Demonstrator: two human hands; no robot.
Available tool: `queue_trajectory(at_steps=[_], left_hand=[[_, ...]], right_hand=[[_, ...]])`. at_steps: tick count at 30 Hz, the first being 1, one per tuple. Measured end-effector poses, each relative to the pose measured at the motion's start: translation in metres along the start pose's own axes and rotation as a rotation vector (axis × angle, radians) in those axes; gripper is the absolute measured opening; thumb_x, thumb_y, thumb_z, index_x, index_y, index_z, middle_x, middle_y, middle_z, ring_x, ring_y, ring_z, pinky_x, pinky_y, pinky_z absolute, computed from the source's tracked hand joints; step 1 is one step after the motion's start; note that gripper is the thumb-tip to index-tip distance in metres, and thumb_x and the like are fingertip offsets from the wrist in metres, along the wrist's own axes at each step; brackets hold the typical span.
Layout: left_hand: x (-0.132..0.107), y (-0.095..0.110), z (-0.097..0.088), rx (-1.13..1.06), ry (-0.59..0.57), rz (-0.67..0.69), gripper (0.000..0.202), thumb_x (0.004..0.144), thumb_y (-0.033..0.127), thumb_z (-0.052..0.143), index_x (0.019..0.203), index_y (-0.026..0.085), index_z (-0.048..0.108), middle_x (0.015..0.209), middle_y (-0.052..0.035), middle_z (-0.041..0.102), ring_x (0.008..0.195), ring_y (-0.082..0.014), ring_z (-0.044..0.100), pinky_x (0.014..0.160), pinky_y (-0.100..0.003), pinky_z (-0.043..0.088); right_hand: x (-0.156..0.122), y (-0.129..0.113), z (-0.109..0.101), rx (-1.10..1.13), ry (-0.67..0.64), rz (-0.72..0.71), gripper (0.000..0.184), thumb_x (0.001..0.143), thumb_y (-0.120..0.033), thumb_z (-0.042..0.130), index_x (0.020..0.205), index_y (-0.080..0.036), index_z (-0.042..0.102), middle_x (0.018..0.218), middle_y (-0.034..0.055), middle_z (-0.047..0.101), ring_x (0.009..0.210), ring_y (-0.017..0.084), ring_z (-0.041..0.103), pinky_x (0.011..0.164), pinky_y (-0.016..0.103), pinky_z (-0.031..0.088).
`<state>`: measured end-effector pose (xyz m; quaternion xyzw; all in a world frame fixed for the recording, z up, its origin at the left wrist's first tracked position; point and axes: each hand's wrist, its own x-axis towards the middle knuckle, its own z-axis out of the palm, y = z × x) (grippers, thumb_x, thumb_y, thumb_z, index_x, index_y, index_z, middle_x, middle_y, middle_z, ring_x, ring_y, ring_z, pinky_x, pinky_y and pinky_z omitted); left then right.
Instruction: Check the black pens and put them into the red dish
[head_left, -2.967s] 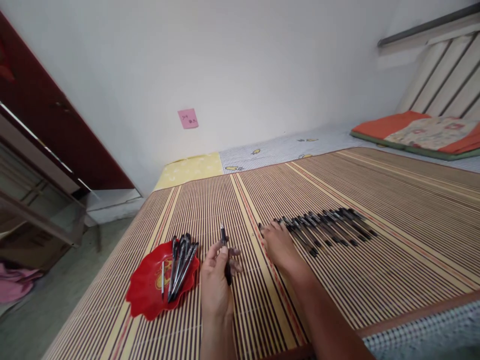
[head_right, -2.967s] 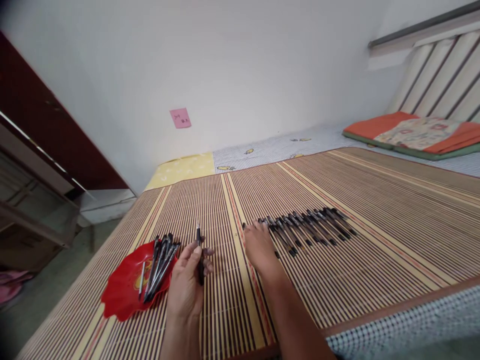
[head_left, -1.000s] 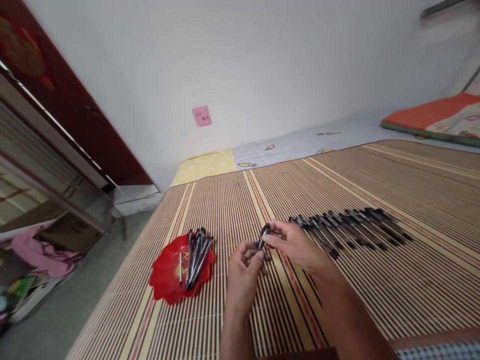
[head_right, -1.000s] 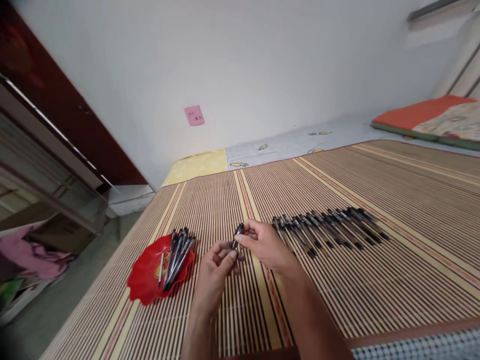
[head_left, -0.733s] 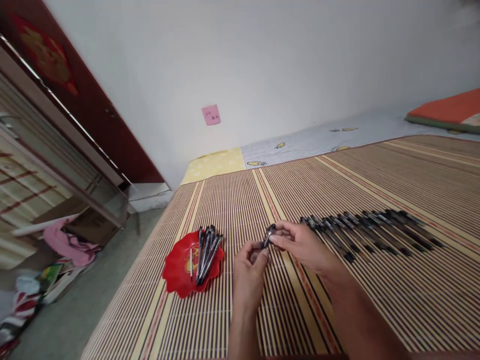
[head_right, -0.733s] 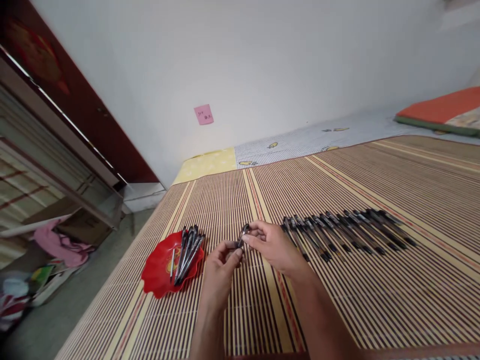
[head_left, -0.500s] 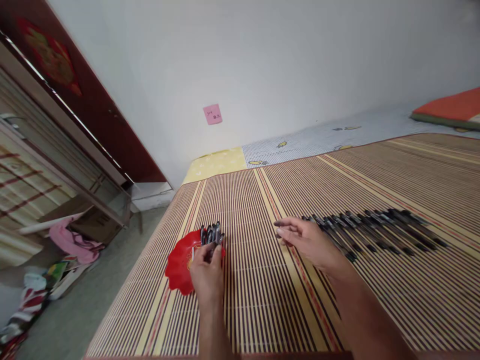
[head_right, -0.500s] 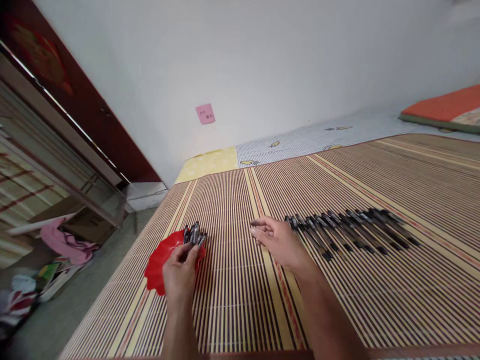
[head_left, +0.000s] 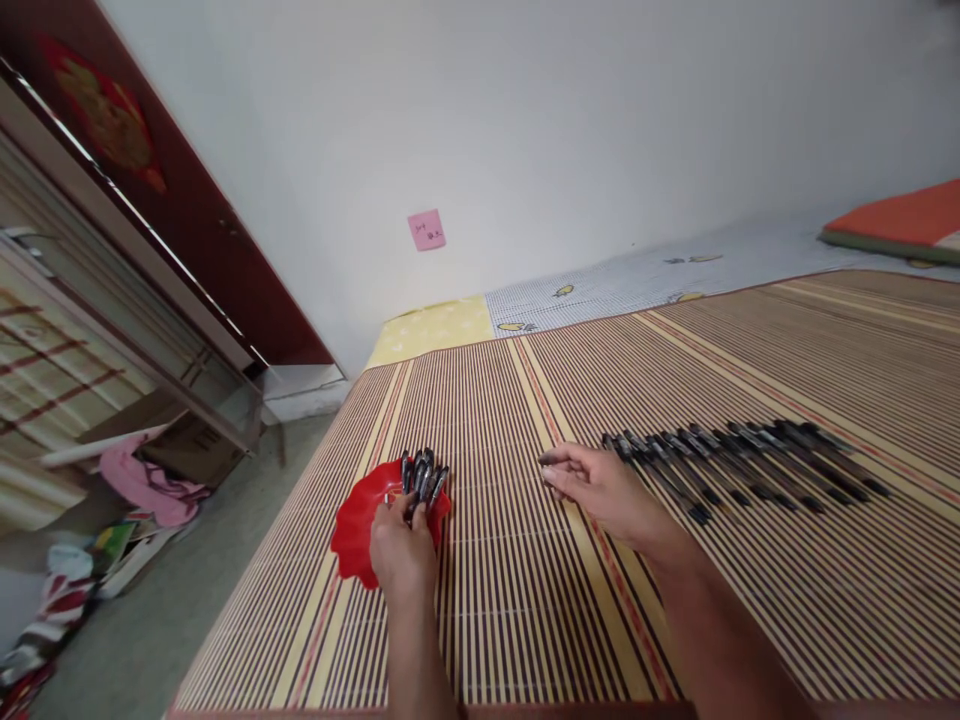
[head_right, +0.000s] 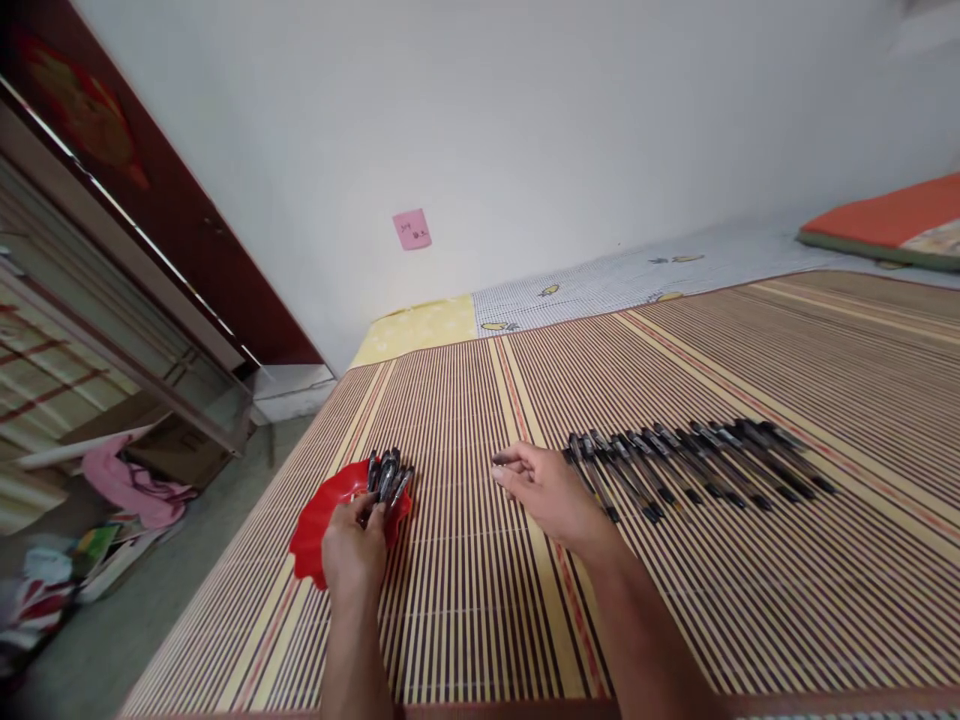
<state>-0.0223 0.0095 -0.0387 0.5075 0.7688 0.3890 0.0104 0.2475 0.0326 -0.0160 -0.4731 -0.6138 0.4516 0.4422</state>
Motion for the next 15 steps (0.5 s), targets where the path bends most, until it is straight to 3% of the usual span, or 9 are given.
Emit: queue_trajectory(at_steps=[15], left_hand=[[0.0051,0.0025,-0.0062,0.169,0.11,0.078,0.03,0.093,0.023,0.052,0.109,0.011,0.074,0.098,-0.014,0.065,0.092,-0.031,0.061,0.081,-0.042,0.049]], right_hand=[[-0.0035,-0.0074,0.0019,-0.076,-0.053,0.07,0.032,0.087,-0.039,0.058,0.108,-0.015,0.065,0.093,0.0086,0.067,0.086,0.019,0.064,0.075,0.03,0.05]])
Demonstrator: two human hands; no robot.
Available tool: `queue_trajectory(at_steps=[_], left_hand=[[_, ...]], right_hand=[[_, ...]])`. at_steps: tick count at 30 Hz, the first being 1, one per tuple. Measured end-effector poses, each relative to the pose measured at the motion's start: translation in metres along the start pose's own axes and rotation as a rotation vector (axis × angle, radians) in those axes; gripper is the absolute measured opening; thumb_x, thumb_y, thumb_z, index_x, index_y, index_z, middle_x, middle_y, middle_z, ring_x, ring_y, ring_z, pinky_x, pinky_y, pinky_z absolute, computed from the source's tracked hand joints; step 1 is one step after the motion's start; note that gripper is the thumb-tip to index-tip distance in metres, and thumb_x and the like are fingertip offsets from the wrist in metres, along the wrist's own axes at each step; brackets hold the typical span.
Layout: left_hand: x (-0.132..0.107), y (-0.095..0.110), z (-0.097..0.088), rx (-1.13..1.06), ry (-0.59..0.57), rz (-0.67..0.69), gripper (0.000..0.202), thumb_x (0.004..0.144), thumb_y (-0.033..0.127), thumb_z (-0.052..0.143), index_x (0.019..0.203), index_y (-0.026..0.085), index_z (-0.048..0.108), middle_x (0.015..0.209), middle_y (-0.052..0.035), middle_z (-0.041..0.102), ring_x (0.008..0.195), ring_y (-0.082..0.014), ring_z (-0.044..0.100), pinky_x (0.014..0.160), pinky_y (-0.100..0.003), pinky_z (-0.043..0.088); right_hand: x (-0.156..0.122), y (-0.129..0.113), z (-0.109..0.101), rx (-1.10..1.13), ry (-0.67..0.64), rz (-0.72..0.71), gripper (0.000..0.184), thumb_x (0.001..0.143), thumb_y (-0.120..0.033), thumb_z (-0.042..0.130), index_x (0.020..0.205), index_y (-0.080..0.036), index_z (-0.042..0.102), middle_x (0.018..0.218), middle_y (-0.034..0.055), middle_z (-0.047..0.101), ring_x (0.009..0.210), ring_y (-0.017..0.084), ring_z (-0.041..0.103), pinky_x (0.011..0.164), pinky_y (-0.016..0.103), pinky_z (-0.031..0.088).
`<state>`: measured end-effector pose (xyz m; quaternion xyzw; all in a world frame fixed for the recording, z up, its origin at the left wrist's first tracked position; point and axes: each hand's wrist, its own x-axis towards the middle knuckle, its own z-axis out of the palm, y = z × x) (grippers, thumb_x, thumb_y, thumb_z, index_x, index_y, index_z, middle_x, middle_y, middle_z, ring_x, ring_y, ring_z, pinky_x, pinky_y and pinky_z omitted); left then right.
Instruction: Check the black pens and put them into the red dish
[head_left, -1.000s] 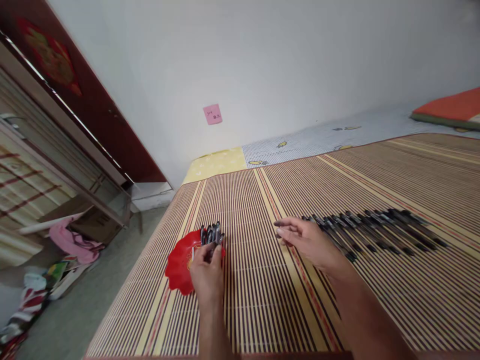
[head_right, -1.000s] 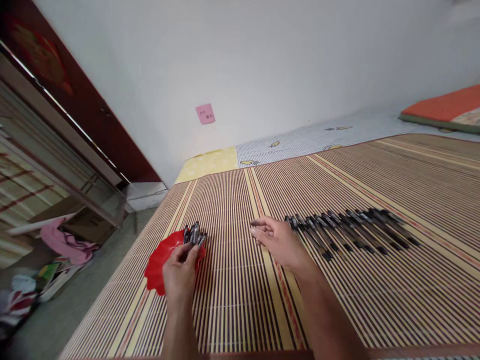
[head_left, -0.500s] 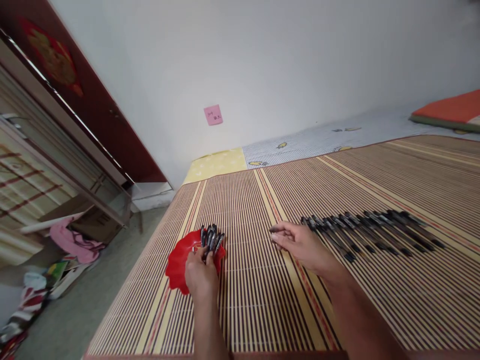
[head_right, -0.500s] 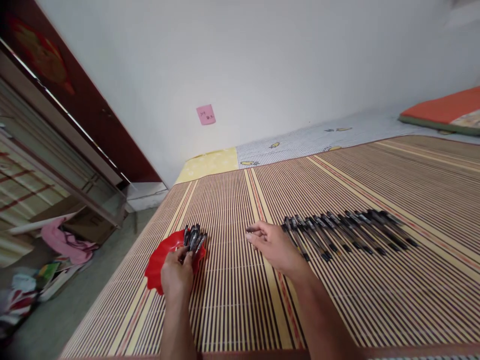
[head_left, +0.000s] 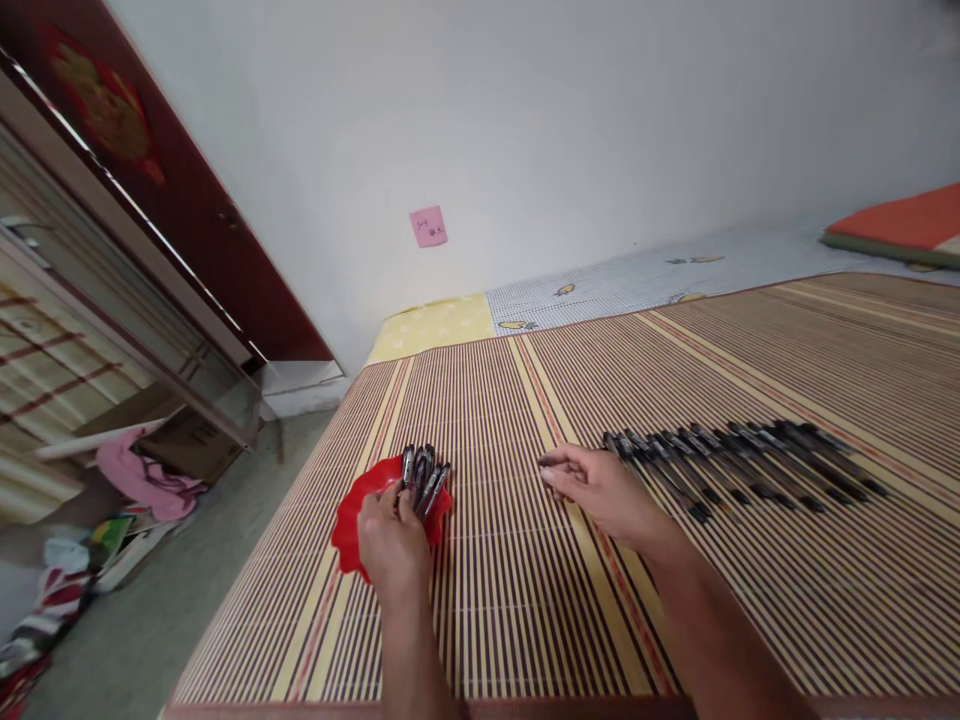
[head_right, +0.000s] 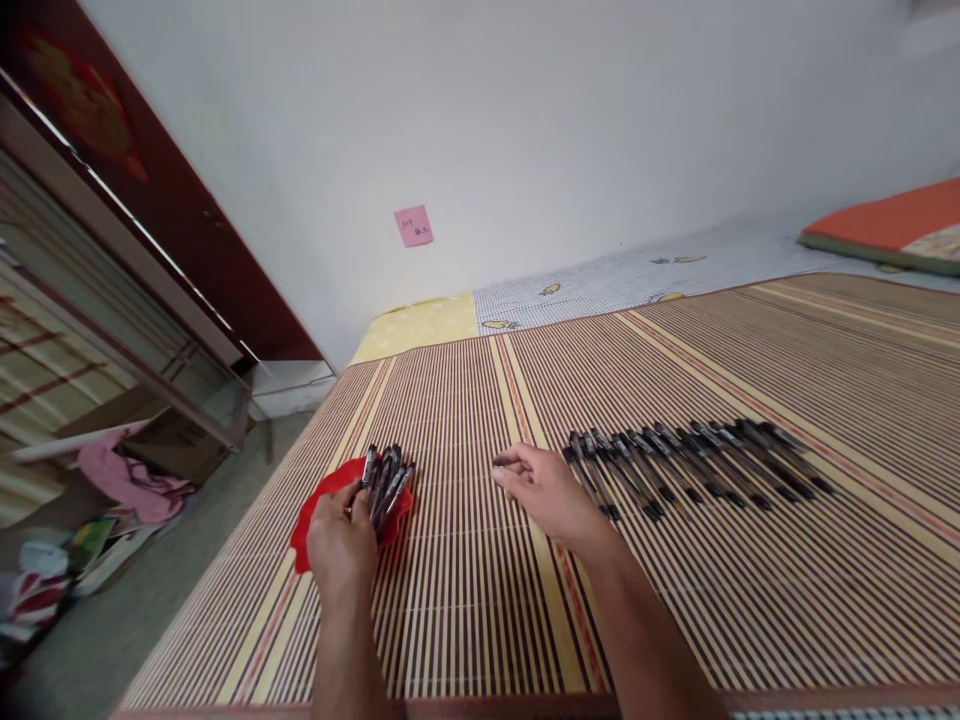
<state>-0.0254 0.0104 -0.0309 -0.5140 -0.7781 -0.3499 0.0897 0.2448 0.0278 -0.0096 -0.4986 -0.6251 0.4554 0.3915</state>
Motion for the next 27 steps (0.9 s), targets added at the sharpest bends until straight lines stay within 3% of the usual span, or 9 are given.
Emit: queue_trajectory(at_steps=[10,15,19,22,24,27], left_hand=[[0.0,-0.011,0.019,-0.054,-0.072,-0.005,0.028,0.086,0.013,0.055,0.107,0.011,0.073,0.103,-0.019,0.068,0.094,-0.0339,0.063,0.084,-0.045,0.047],[-0.001,-0.008,0.015,-0.112,-0.031,-0.014,0.025,0.087,0.021,0.054,0.104,0.014,0.071,0.099,-0.0171,0.07,0.09,-0.0326,0.063,0.08,-0.044,0.046],[-0.004,0.011,0.004,-0.27,0.084,-0.011,0.023,0.089,0.038,0.055,0.083,0.019,0.067,0.079,-0.0093,0.067,0.074,-0.0264,0.061,0.07,-0.036,0.042],[-0.01,0.034,0.002,-0.386,0.111,0.025,0.028,0.09,0.042,0.053,0.07,0.022,0.058,0.065,-0.0023,0.059,0.062,-0.0204,0.052,0.063,-0.031,0.035],[-0.018,0.05,0.005,-0.514,0.045,0.058,0.033,0.092,0.041,0.051,0.064,0.023,0.051,0.057,0.0024,0.048,0.056,-0.0168,0.044,0.059,-0.029,0.031],[-0.033,0.07,0.017,-0.761,-0.153,0.035,0.042,0.094,0.046,0.049,0.059,0.023,0.039,0.054,0.0059,0.031,0.051,-0.0138,0.032,0.052,-0.027,0.026]], right_hand=[[0.003,0.013,0.006,0.032,-0.017,-0.05,0.031,0.088,-0.04,0.058,0.106,-0.017,0.066,0.089,0.0055,0.066,0.082,0.017,0.063,0.074,0.029,0.05],[0.004,0.013,0.009,0.003,0.001,-0.065,0.026,0.088,-0.036,0.058,0.102,-0.016,0.066,0.083,0.0045,0.065,0.079,0.017,0.063,0.073,0.028,0.049],[-0.001,0.001,0.016,-0.086,0.011,-0.055,0.022,0.089,-0.032,0.058,0.099,-0.015,0.068,0.087,0.0068,0.07,0.08,0.017,0.065,0.071,0.027,0.047],[-0.007,-0.01,0.023,-0.188,-0.04,-0.07,0.02,0.091,-0.031,0.059,0.1,-0.017,0.069,0.096,0.0079,0.072,0.086,0.017,0.066,0.072,0.025,0.045],[-0.01,-0.016,0.028,-0.3,-0.087,-0.072,0.019,0.091,-0.032,0.059,0.097,-0.017,0.069,0.094,0.0073,0.072,0.084,0.017,0.065,0.068,0.025,0.042],[-0.014,-0.021,0.035,-0.485,-0.151,-0.053,0.018,0.089,-0.034,0.063,0.087,-0.017,0.069,0.084,0.006,0.07,0.077,0.018,0.063,0.061,0.026,0.036]])
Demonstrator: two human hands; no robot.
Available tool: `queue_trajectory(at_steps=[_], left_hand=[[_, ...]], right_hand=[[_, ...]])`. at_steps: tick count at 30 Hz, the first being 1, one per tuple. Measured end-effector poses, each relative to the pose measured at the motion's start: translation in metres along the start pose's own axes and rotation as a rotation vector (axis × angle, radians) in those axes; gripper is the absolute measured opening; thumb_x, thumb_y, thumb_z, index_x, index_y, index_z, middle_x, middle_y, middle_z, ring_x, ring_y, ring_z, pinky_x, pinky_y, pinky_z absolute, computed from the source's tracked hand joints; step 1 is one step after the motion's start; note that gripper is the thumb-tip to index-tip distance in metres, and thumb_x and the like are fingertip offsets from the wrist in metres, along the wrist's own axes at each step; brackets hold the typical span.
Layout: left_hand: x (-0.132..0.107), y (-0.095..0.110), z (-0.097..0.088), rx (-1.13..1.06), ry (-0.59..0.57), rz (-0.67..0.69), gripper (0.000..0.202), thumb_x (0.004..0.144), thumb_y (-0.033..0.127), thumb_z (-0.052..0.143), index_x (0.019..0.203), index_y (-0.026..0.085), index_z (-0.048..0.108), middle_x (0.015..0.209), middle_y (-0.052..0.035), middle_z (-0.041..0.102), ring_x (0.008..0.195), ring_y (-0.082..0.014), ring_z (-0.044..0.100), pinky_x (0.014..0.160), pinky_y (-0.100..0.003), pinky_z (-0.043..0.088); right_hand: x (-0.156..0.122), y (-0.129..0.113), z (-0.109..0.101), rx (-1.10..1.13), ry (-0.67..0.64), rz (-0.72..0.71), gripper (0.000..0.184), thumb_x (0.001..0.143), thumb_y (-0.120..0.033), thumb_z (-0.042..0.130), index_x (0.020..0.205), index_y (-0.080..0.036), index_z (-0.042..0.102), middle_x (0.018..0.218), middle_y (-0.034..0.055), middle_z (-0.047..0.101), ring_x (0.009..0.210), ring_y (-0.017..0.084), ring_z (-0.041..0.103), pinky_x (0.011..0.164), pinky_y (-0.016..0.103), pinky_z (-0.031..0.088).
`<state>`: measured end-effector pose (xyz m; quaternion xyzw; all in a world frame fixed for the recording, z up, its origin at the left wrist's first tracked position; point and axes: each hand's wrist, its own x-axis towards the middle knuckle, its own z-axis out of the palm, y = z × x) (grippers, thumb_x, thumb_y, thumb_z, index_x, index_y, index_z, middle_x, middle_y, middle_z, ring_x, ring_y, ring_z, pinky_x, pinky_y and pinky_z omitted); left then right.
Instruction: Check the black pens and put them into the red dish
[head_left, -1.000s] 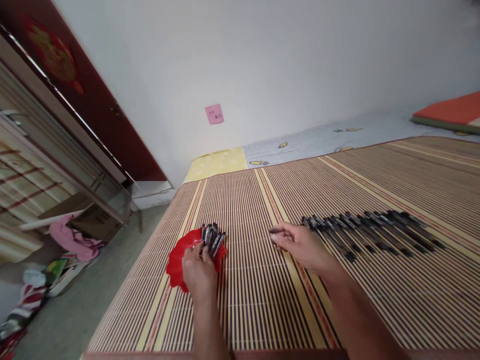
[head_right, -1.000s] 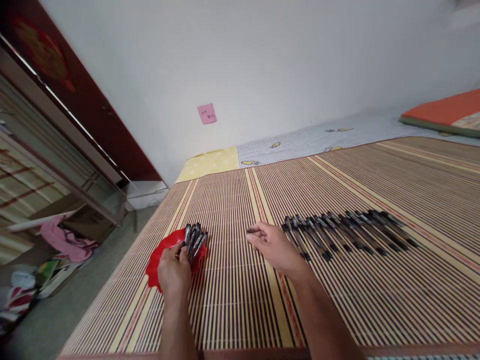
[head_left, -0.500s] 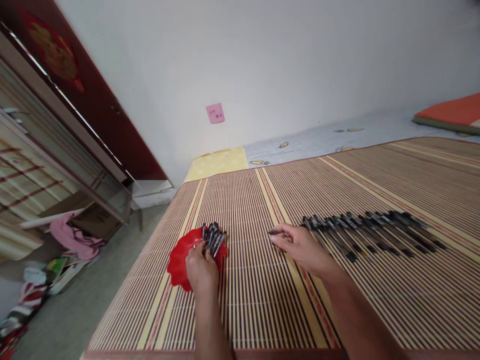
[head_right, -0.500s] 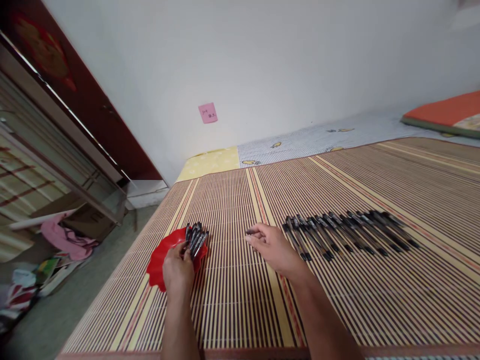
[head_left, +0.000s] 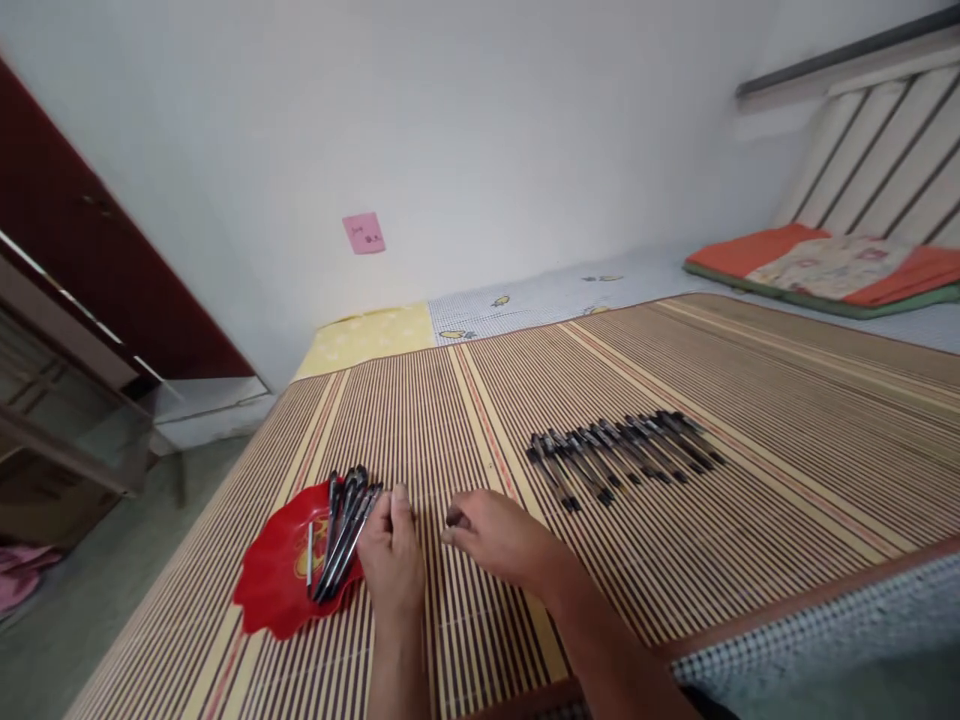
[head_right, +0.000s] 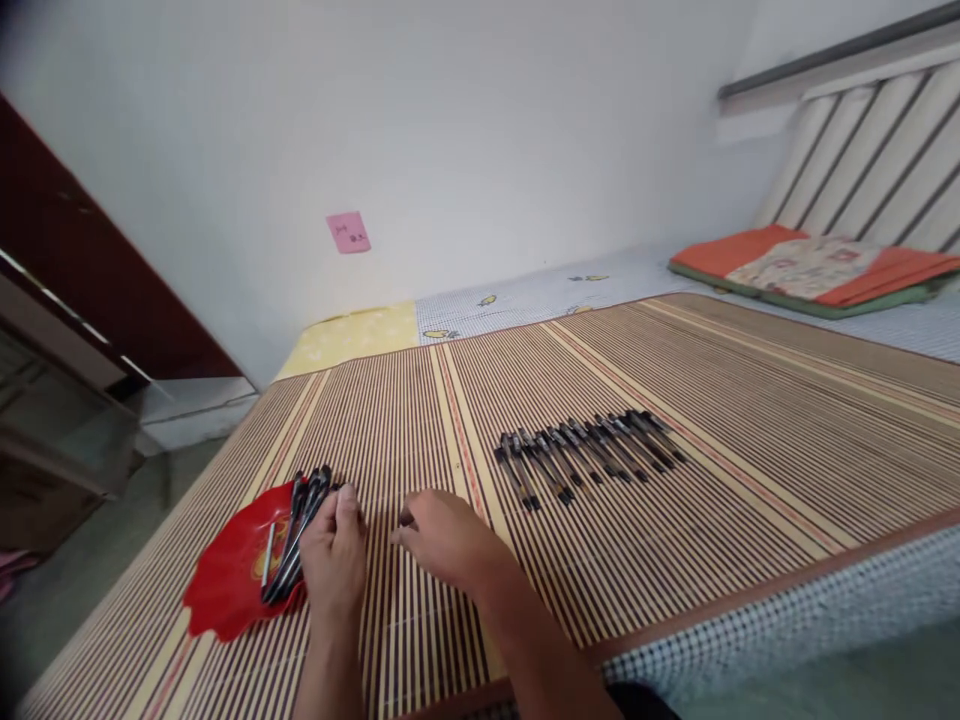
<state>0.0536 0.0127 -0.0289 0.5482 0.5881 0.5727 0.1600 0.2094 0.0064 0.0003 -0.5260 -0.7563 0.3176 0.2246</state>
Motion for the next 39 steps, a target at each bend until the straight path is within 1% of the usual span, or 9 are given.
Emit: queue_trajectory(at_steps=[2,5,10,15,21,25,30,36,39], left_hand=[[-0.007,-0.001,0.014,-0.16,-0.082,-0.099,0.045,0.093,0.05,0.05,0.059,0.023,0.036,0.055,0.0063,0.029,0.051,-0.0129,0.03,0.049,-0.026,0.025],[-0.014,-0.004,0.026,-0.303,-0.131,-0.218,0.048,0.089,0.055,0.055,0.06,0.023,0.035,0.056,0.0068,0.028,0.051,-0.0117,0.028,0.048,-0.024,0.024],[-0.016,-0.006,0.027,-0.447,-0.139,-0.394,0.047,0.081,0.054,0.066,0.061,0.022,0.04,0.055,0.0081,0.031,0.049,-0.0092,0.028,0.044,-0.021,0.023],[-0.014,-0.006,0.027,-0.538,-0.152,-0.486,0.045,0.077,0.052,0.071,0.063,0.021,0.043,0.053,0.0087,0.036,0.046,-0.0075,0.029,0.042,-0.019,0.023],[-0.012,-0.011,0.027,-0.563,-0.14,-0.52,0.045,0.07,0.051,0.077,0.063,0.02,0.046,0.053,0.0088,0.039,0.045,-0.0066,0.033,0.042,-0.018,0.025],[-0.012,-0.014,0.026,-0.531,-0.161,-0.522,0.044,0.073,0.053,0.075,0.064,0.019,0.048,0.053,0.008,0.042,0.045,-0.0067,0.033,0.042,-0.017,0.026],[-0.013,-0.01,0.027,-0.512,-0.186,-0.521,0.044,0.072,0.054,0.076,0.065,0.018,0.051,0.054,0.0072,0.044,0.048,-0.0074,0.036,0.044,-0.017,0.029],[-0.013,-0.008,0.029,-0.552,-0.191,-0.522,0.043,0.071,0.052,0.077,0.063,0.018,0.051,0.053,0.0071,0.045,0.047,-0.0066,0.036,0.043,-0.017,0.029],[-0.014,-0.006,0.031,-0.566,-0.223,-0.519,0.041,0.072,0.051,0.076,0.066,0.017,0.054,0.054,0.0062,0.049,0.047,-0.0067,0.039,0.043,-0.017,0.029]], right_hand=[[0.0,0.0,0.001,-0.077,-0.016,-0.001,0.016,0.087,-0.032,0.065,0.082,-0.018,0.069,0.08,0.0052,0.069,0.076,0.018,0.063,0.06,0.026,0.033],[0.002,0.008,-0.004,-0.136,0.004,0.015,0.011,0.084,-0.027,0.067,0.079,-0.018,0.07,0.081,0.0044,0.07,0.077,0.017,0.063,0.06,0.025,0.031],[-0.001,0.043,-0.038,-0.22,0.201,0.242,0.014,0.087,-0.02,0.058,0.08,-0.018,0.07,0.082,0.0043,0.072,0.075,0.015,0.063,0.063,0.024,0.033],[-0.008,0.073,-0.062,-0.312,0.342,0.439,0.018,0.091,-0.021,0.054,0.089,-0.016,0.071,0.091,0.0124,0.074,0.086,0.023,0.068,0.068,0.028,0.037],[-0.003,0.08,-0.054,-0.366,0.297,0.544,0.016,0.088,-0.017,0.057,0.089,-0.013,0.073,0.093,0.0176,0.076,0.094,0.029,0.071,0.073,0.031,0.043],[-0.001,0.082,-0.05,-0.38,0.244,0.57,0.015,0.084,-0.018,0.062,0.091,-0.011,0.073,0.096,0.0203,0.076,0.095,0.031,0.072,0.074,0.033,0.046],[-0.002,0.083,-0.048,-0.39,0.211,0.569,0.018,0.081,-0.017,0.065,0.096,-0.01,0.073,0.098,0.0203,0.076,0.096,0.031,0.072,0.076,0.033,0.048],[0.002,0.082,-0.04,-0.367,0.212,0.537,0.017,0.079,-0.006,0.058,0.087,-0.007,0.073,0.093,0.0249,0.075,0.094,0.033,0.072,0.075,0.035,0.047],[0.004,0.074,-0.036,-0.305,0.226,0.447,0.014,0.08,-0.009,0.059,0.085,-0.011,0.072,0.089,0.0186,0.075,0.089,0.028,0.072,0.072,0.031,0.046]])
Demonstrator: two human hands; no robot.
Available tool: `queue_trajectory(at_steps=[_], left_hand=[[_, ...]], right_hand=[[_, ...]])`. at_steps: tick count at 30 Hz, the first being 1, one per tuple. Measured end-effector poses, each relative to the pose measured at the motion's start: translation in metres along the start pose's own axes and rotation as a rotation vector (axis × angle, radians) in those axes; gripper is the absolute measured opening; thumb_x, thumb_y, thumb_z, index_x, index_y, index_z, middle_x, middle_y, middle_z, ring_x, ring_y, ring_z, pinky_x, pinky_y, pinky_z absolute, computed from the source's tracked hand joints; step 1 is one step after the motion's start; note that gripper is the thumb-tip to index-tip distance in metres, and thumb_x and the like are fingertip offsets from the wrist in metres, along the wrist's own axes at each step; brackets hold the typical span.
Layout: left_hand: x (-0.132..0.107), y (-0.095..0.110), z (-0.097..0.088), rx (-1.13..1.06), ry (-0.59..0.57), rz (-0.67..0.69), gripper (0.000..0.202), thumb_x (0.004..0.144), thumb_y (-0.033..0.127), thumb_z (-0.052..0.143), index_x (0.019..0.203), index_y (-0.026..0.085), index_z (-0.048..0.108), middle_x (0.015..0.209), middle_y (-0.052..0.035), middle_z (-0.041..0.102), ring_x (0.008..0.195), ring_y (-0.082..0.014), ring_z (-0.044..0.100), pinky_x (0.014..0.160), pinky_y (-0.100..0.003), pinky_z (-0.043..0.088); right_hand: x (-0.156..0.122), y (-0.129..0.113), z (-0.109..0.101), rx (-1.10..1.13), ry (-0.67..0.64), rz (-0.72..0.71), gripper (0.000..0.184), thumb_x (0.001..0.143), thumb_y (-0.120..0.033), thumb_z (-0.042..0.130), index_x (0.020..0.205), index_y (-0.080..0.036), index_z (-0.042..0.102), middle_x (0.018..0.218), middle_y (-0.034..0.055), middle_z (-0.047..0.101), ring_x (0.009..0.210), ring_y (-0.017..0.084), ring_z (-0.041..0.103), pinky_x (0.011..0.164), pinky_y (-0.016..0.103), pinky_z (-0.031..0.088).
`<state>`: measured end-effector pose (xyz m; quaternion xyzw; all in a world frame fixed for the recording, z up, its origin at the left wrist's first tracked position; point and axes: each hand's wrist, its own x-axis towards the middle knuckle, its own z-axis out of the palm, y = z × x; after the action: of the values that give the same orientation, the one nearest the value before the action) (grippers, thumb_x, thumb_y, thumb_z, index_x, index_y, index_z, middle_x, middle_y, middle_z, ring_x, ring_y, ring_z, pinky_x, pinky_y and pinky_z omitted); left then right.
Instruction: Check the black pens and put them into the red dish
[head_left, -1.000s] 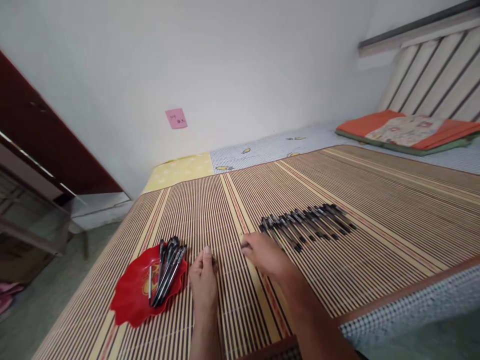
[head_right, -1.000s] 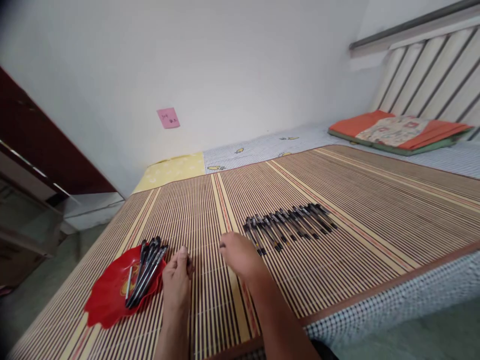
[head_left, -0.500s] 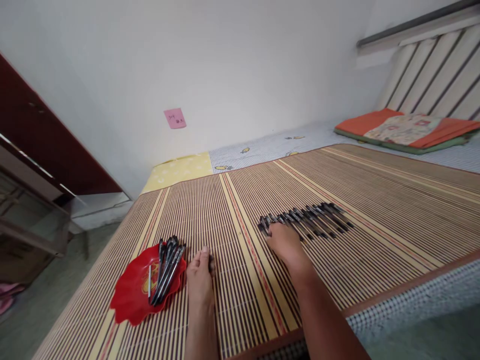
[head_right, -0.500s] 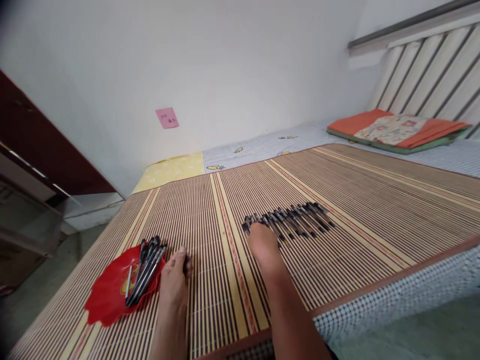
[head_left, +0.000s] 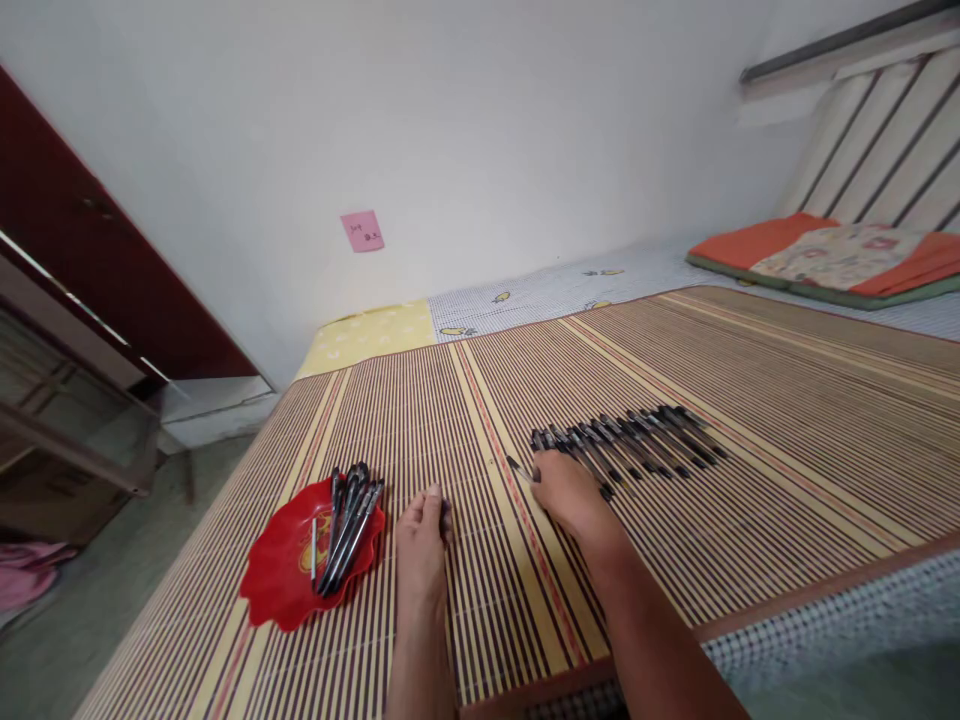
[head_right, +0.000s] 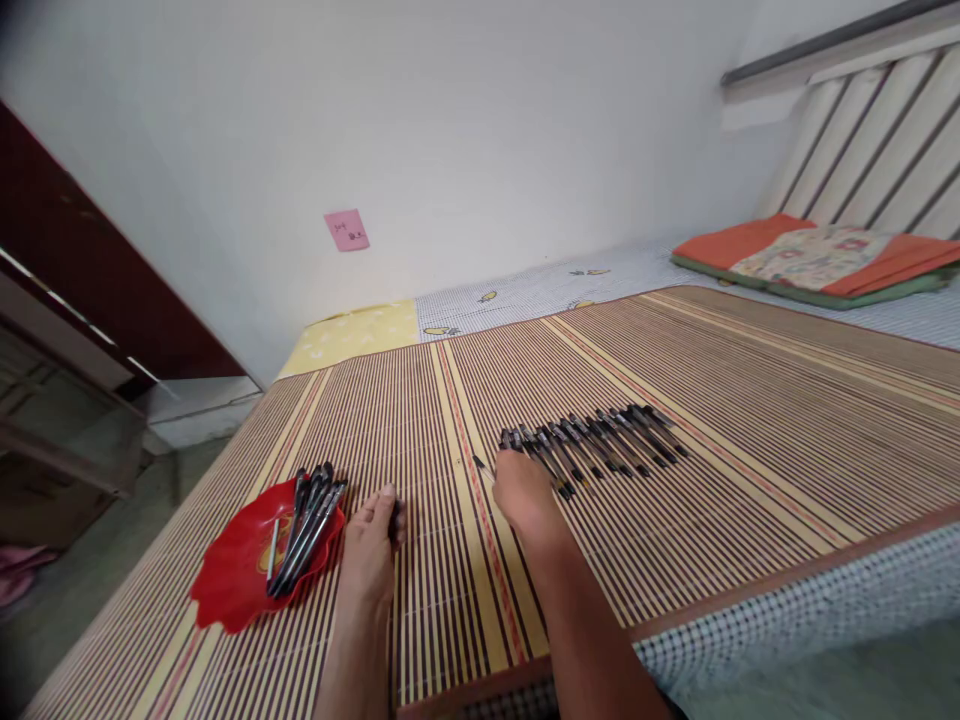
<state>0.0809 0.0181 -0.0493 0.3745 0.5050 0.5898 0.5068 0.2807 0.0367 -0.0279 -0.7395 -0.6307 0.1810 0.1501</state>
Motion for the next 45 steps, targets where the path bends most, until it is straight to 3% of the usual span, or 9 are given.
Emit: queue_trajectory(at_steps=[4,8,14,21,23,26,31,35,45], left_hand=[[-0.002,0.002,0.003,0.008,-0.021,0.022,0.037,0.073,0.049,0.076,0.081,0.015,0.066,0.063,0.0018,0.059,0.051,-0.0087,0.048,0.048,-0.019,0.036],[-0.003,0.004,0.002,-0.055,-0.07,0.071,0.04,0.077,0.043,0.076,0.104,0.014,0.071,0.08,-0.0036,0.068,0.063,-0.0114,0.057,0.058,-0.022,0.044],[-0.004,0.008,0.001,-0.062,-0.03,0.097,0.037,0.072,0.038,0.08,0.099,0.014,0.074,0.084,-0.0053,0.071,0.069,-0.0134,0.059,0.063,-0.024,0.045],[-0.002,0.009,-0.001,-0.12,-0.021,0.13,0.03,0.074,0.04,0.077,0.092,0.017,0.068,0.08,-0.0008,0.067,0.071,-0.0133,0.06,0.063,-0.023,0.044],[0.0,0.008,-0.002,-0.245,0.02,0.079,0.033,0.073,0.043,0.078,0.088,0.018,0.063,0.077,0.0004,0.065,0.069,-0.0135,0.061,0.061,-0.023,0.045],[0.002,0.009,-0.004,-0.414,0.09,-0.009,0.036,0.069,0.04,0.082,0.082,0.019,0.056,0.068,0.0034,0.059,0.061,-0.0118,0.057,0.055,-0.022,0.045],[0.0,0.012,-0.003,-0.473,0.06,-0.054,0.035,0.069,0.034,0.083,0.083,0.018,0.057,0.066,0.0041,0.055,0.054,-0.0081,0.051,0.041,-0.016,0.036],[-0.002,0.011,0.001,-0.447,0.026,-0.063,0.035,0.07,0.036,0.083,0.086,0.017,0.057,0.067,0.0045,0.054,0.053,-0.0065,0.049,0.038,-0.013,0.033],[-0.002,0.011,0.001,-0.45,0.016,-0.059,0.039,0.068,0.036,0.085,0.091,0.018,0.059,0.069,0.0052,0.056,0.054,-0.006,0.052,0.038,-0.013,0.033]], right_hand=[[-0.006,-0.017,0.002,0.375,-0.029,-0.224,0.006,0.078,-0.019,0.065,0.083,-0.017,0.067,0.078,0.003,0.071,0.073,0.015,0.066,0.063,0.022,0.044],[-0.01,-0.031,0.01,0.794,-0.147,-0.328,0.012,0.073,-0.018,0.067,0.084,-0.016,0.066,0.068,-0.0024,0.06,0.063,0.012,0.056,0.057,0.021,0.041],[-0.013,-0.042,0.021,0.903,-0.232,-0.35,0.011,0.074,-0.017,0.066,0.085,-0.015,0.068,0.065,-0.0029,0.058,0.06,0.011,0.052,0.056,0.021,0.039],[-0.018,-0.057,0.031,0.992,-0.29,-0.371,0.011,0.076,-0.02,0.067,0.086,-0.015,0.069,0.073,0.0005,0.067,0.07,0.014,0.064,0.064,0.024,0.049],[-0.016,-0.057,0.03,0.96,-0.261,-0.398,0.009,0.077,-0.02,0.066,0.085,-0.015,0.069,0.075,0.0011,0.069,0.072,0.015,0.065,0.065,0.024,0.049],[-0.008,-0.041,0.02,0.695,-0.076,-0.383,0.008,0.082,-0.018,0.062,0.085,-0.017,0.07,0.079,0.002,0.072,0.076,0.015,0.066,0.068,0.023,0.048],[0.005,0.006,-0.003,0.1,0.181,-0.014,0.016,0.089,-0.02,0.055,0.085,-0.017,0.07,0.086,0.0092,0.075,0.082,0.021,0.07,0.068,0.027,0.044],[0.009,0.021,-0.003,-0.013,0.188,0.104,0.018,0.088,-0.018,0.054,0.083,-0.015,0.072,0.087,0.0165,0.075,0.085,0.028,0.071,0.068,0.031,0.043],[0.014,0.018,0.01,-0.014,0.124,0.192,0.014,0.082,-0.017,0.062,0.085,-0.01,0.075,0.092,0.0241,0.075,0.092,0.033,0.072,0.075,0.036,0.047]])
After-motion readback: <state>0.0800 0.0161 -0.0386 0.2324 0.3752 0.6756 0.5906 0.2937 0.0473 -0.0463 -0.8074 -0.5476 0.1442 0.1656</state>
